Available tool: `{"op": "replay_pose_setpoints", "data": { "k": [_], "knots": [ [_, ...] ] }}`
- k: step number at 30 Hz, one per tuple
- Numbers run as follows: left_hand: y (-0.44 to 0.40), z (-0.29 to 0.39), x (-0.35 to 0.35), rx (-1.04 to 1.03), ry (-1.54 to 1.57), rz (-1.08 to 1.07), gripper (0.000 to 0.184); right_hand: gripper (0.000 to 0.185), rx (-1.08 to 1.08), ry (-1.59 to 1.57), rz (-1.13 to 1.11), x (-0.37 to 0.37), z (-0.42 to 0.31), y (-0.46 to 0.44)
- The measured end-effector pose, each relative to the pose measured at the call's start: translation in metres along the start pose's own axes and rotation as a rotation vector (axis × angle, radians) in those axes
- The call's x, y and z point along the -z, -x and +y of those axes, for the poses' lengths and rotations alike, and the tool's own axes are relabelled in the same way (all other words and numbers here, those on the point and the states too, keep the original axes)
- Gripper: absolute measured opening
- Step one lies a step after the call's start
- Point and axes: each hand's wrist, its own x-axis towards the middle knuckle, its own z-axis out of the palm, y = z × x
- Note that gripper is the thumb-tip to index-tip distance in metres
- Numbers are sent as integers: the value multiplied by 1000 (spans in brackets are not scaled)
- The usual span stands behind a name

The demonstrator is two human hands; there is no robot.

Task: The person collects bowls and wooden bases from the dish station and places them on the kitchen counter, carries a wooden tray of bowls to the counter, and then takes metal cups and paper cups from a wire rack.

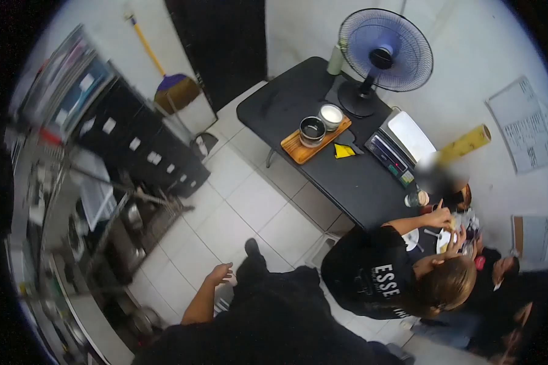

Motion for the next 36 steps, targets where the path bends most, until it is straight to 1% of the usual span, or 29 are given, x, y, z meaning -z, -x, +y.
{"op": "replay_pose_setpoints", "data": {
  "k": [2,3,5,7,8,9,11,12,13,15,17,18,19,20,22,23,24,25,26,27,28,29,30,31,32,33,34,35,36],
  "knots": [
    [-4,36,48,-64,99,13,65,41,28,-43,-2,-6,-44,-11],
    [-12,43,69,-62,58,-3,65,41,47,-64,7,-7,-66,-18],
    [-38,54,114,-18,105,97,62,41,128,-80,36,1,-110,-42],
    [-67,56,149,74,18,177,57,41,226,-72,102,22,-151,-67],
    [-71,63,156,101,9,224,53,40,286,-63,149,34,-168,-82],
    [-74,69,160,101,-21,239,55,40,346,-44,207,47,-183,-99],
    [-75,95,163,179,-100,142,58,40,491,28,346,67,-206,-133],
    [-69,113,161,185,-146,74,60,40,568,72,435,77,-214,-151],
    [-70,133,160,162,-202,26,57,40,654,118,542,85,-222,-169],
    [-88,163,176,11,-459,-59,52,40,702,119,660,96,-236,-195],
    [-119,213,199,-291,-887,-119,48,37,594,86,695,107,-258,-205],
    [-134,243,206,-380,-1009,-139,46,35,487,92,704,119,-266,-209],
    [-150,277,211,-406,-1058,-150,45,33,328,29,707,129,-288,-189],
    [-157,310,205,-282,-885,-121,42,33,305,-16,725,135,-296,-189],
    [-177,379,170,-37,-536,-58,36,35,409,-34,784,143,-305,-187],
    [-132,447,139,-54,-694,80,32,39,291,-249,939,134,-314,-208],
    [-170,487,157,-151,-647,-65,26,39,256,-296,970,140,-330,-199],
    [-232,554,181,156,-220,-500,18,39,132,-660,946,149,-352,-179],
    [-192,581,144,-401,-582,-112,12,41,11,-1031,907,150,-366,-169],
    [-205,637,118,-494,-854,-61,9,41,28,-1224,968,146,-380,-163],
    [-199,675,86,-663,-795,9,12,41,-9,-1298,1005,141,-393,-158],
    [-227,727,67,-778,-742,-253,9,42,-77,-1436,1066,134,-409,-154],
    [-214,769,31,-870,-878,-195,14,42,-148,-1570,1120,124,-429,-153],
    [-210,802,-5,-1061,-862,-307,19,38,-335,-1460,1288,106,-447,-174],
    [-206,838,-46,-1067,-942,-293,18,38,-375,-1502,1309,83,-472,-194],
    [-200,867,-88,-1115,-991,-329,20,36,-451,-1681,1240,64,-496,-213],
    [-205,890,-127,-1116,-973,-410,22,35,-519,-1851,1168,59,-510,-220],
    [-189,906,-165,-1192,-1077,-435,27,35,-563,-2074,1037,73,-534,-199],
    [-197,918,-203,-1263,-1133,-481,32,36,-594,-2293,883,93,-571,-166]
  ]
}}
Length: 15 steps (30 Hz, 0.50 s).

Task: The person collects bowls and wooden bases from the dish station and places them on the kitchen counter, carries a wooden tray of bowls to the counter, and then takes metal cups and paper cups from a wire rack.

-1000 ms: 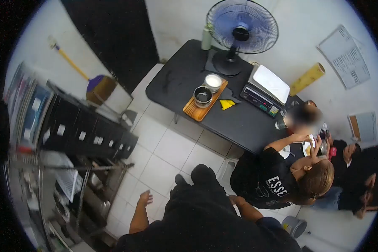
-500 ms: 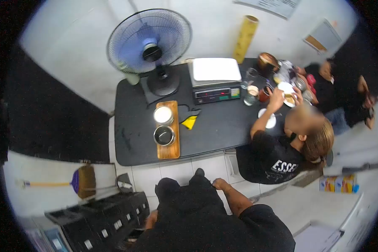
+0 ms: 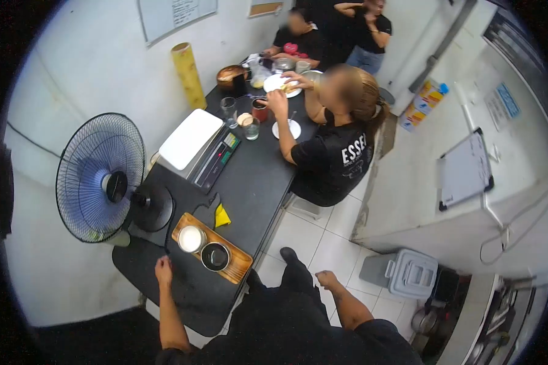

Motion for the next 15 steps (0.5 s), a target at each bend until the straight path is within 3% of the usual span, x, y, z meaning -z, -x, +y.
{"op": "replay_pose_setpoints", "data": {
  "k": [2,3,4,6,9,13,15],
  "knots": [
    [-43,52,-14,-101,-118,-70,41,39,-56,-95,-22,-25,14,29],
    [-42,104,-20,-116,-182,-107,46,40,83,30,-44,-43,45,8],
    [-62,108,-33,-133,-184,-166,50,42,215,163,-67,-56,71,2],
    [-81,102,-57,-148,-192,-247,54,45,182,-10,9,-80,59,56],
    [-86,137,-73,-94,-286,-396,71,53,204,257,61,-102,53,65],
    [-103,127,-82,-33,-167,-496,79,51,285,139,101,-105,60,86],
    [-105,104,-77,-70,-283,-449,68,45,426,118,55,-105,86,63]
  ]
}}
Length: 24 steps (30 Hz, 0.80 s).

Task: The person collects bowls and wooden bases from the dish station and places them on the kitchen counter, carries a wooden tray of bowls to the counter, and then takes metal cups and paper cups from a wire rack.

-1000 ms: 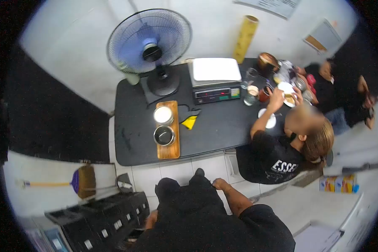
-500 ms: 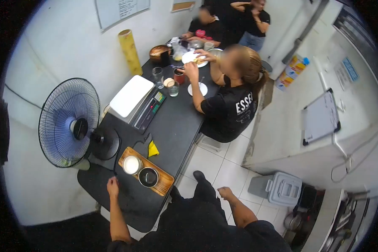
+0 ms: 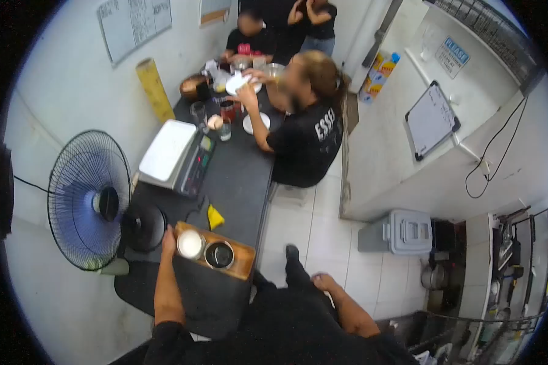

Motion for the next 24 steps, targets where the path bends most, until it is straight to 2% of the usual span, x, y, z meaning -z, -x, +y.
{"op": "replay_pose_setpoints", "data": {
  "k": [1,3,6,11,13,15,17,19,24],
  "knots": [
    [-18,2,-3,-20,-86,76,59,44,-91,42,43,-5,6,-4],
    [-44,-30,-10,-63,-204,0,42,44,-170,-14,51,0,-25,5],
    [-20,-15,-6,-54,-238,68,32,44,-160,-31,6,6,-42,6],
    [-1,-20,-9,-8,-271,114,31,46,-155,-83,-97,2,-76,-33],
    [16,-22,-11,36,-252,107,30,46,-63,-74,-67,-3,-100,-44],
    [45,-19,-12,56,-236,124,30,61,-86,-288,-171,-43,-65,-112],
    [53,-24,-13,72,-225,150,30,83,-305,-444,-224,-12,-186,-51],
    [59,-48,-24,66,-286,219,30,97,-291,-551,-307,-25,-210,-65],
    [94,-88,-32,145,-177,169,29,91,-172,-549,-291,-47,-271,-66]
  ]
}}
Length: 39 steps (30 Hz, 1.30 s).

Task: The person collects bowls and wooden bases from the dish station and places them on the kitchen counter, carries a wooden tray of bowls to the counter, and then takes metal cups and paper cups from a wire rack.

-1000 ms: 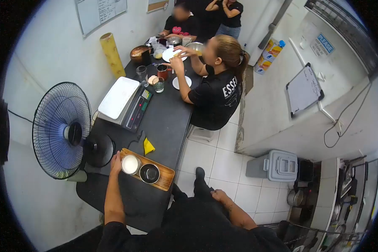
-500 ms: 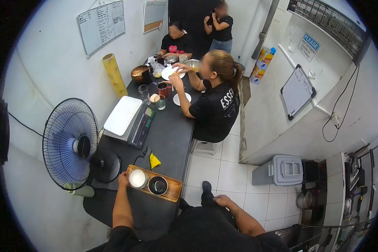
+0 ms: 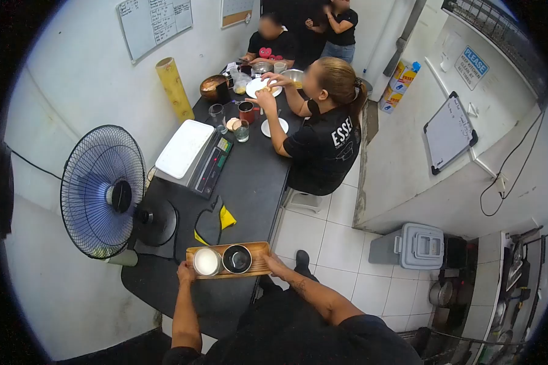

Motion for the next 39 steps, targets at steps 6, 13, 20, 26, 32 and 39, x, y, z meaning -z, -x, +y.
{"op": "replay_pose_setpoints", "data": {
  "k": [6,13,20,26,32,39],
  "knots": [
    [54,-15,6,93,2,4,28,103,210,43,99,-14,18,-40],
    [97,-29,9,216,-47,-47,32,121,167,165,167,-25,-10,-14],
    [110,-45,14,269,-69,-174,44,123,206,265,82,-22,-1,-46],
    [117,-48,17,263,262,51,64,126,298,389,62,-14,18,-63],
    [133,-15,24,289,810,-163,69,111,360,475,-41,-29,-23,-4],
    [141,33,9,329,1120,-443,79,115,192,308,-90,-36,-9,-33]
  ]
}}
